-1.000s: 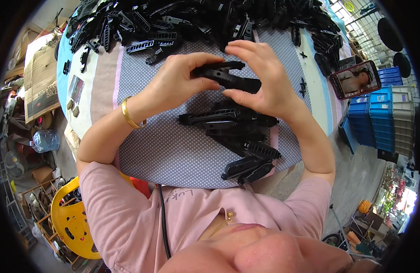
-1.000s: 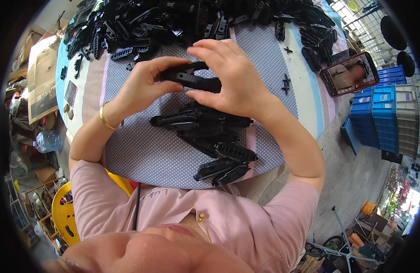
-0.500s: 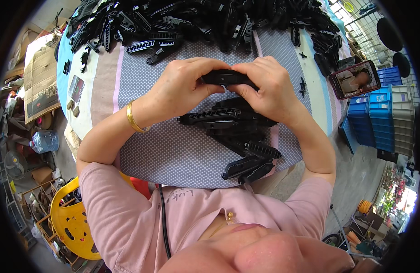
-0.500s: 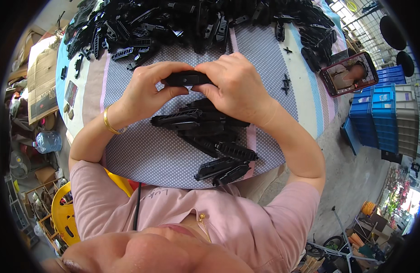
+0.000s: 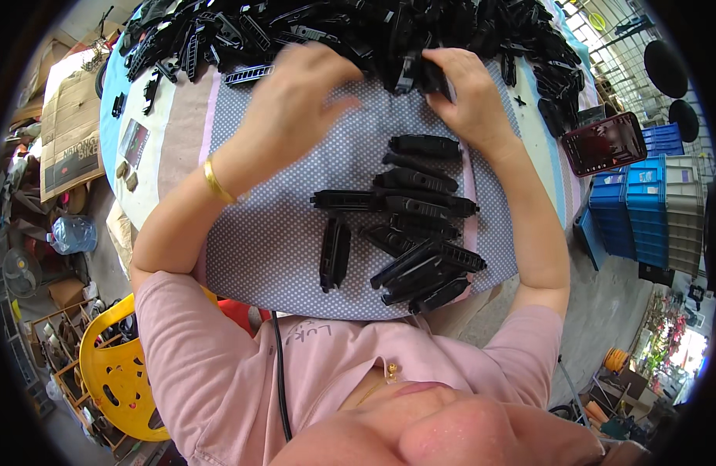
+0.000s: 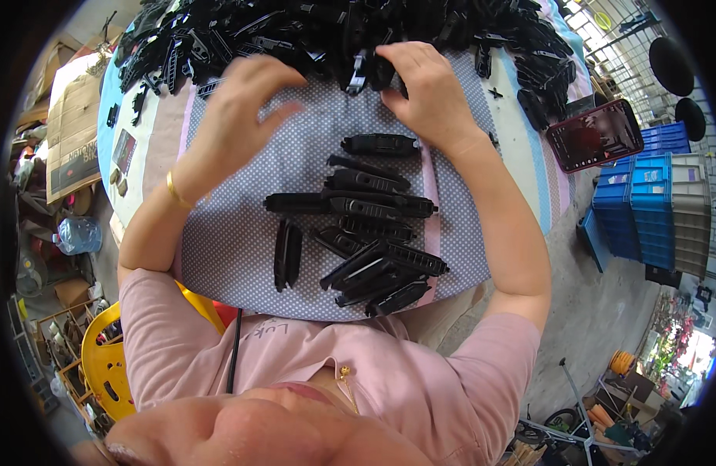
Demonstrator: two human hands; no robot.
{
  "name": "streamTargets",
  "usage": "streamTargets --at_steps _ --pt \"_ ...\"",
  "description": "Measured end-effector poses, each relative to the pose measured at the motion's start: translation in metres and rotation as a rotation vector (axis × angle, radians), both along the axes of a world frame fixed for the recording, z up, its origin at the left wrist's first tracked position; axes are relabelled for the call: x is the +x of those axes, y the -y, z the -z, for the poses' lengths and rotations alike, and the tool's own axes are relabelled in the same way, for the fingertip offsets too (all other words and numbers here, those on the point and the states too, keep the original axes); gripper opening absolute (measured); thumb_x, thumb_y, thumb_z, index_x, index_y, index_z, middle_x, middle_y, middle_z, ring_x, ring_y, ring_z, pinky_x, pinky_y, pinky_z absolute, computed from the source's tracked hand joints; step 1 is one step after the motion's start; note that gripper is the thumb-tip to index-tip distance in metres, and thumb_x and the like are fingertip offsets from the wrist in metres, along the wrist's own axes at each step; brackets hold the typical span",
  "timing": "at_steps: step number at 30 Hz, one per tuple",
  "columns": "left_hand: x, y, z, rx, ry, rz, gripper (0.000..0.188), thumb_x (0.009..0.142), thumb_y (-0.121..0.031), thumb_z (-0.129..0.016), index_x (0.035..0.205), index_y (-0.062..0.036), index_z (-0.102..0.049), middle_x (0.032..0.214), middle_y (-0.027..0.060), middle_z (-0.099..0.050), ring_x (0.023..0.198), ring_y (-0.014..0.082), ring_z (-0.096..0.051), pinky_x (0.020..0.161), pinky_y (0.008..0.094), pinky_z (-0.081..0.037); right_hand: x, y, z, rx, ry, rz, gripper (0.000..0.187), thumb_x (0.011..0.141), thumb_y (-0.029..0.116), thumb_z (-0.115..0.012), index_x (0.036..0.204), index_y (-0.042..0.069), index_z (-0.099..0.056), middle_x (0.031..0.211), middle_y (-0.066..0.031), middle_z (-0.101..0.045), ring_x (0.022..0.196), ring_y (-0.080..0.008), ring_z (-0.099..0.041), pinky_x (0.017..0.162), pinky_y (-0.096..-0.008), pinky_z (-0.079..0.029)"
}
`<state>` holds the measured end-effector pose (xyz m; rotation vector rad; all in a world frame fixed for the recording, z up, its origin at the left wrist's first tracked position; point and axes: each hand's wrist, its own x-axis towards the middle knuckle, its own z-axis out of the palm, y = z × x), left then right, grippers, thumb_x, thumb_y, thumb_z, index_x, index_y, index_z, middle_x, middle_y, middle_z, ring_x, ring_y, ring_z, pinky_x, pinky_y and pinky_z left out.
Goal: Inspecting and arranging black plastic hair clips on a work surface.
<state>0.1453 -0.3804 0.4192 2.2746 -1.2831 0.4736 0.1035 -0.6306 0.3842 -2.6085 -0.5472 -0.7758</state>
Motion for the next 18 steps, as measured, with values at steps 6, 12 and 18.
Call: streamTargets --at_steps 6,12,18 --pt "0.030 -0.011 0.012 0.104 0.046 -0.246 0.027 0.074 -0.010 -0.066 0.101 -0.0084 -0.059 0.100 0.0120 -0.052 0.094 0.0295 -0.053 0.079 0.0367 -0.048 -0.007 -0.015 -0.004 -0.122 0.087 -0.127 0.031 0.068 0.010 -0.072 0.097 0.005 -0.060 0.101 -0.0091 -0.062 0.100 -0.0289 -0.057 0.090 -0.0381 -0.043" --pt "0.029 -0.010 0.021 0.212 0.124 -0.228 0.034 0.074 -0.004 -0.061 0.107 -0.0101 -0.056 0.102 0.0152 -0.049 0.090 0.0311 -0.053 0.076 0.0372 -0.048 -0.028 -0.023 -0.008 0.325 -0.267 -0.074 0.028 0.077 0.008 -0.068 0.102 0.003 -0.057 0.093 -0.0076 -0.063 0.090 -0.0186 -0.061 0.076 -0.0279 -0.048" --pt "0.027 -0.012 0.015 0.237 0.034 -0.296 0.040 0.077 -0.006 -0.056 0.116 -0.0082 -0.054 0.099 0.0192 -0.052 0.090 0.0327 -0.052 0.078 0.0393 -0.047 -0.034 -0.021 -0.018 0.410 -0.230 -0.202 0.025 0.080 0.007 -0.065 0.103 0.001 -0.059 0.086 -0.0053 -0.060 0.070 -0.0133 -0.053 0.061 -0.0234 -0.043"
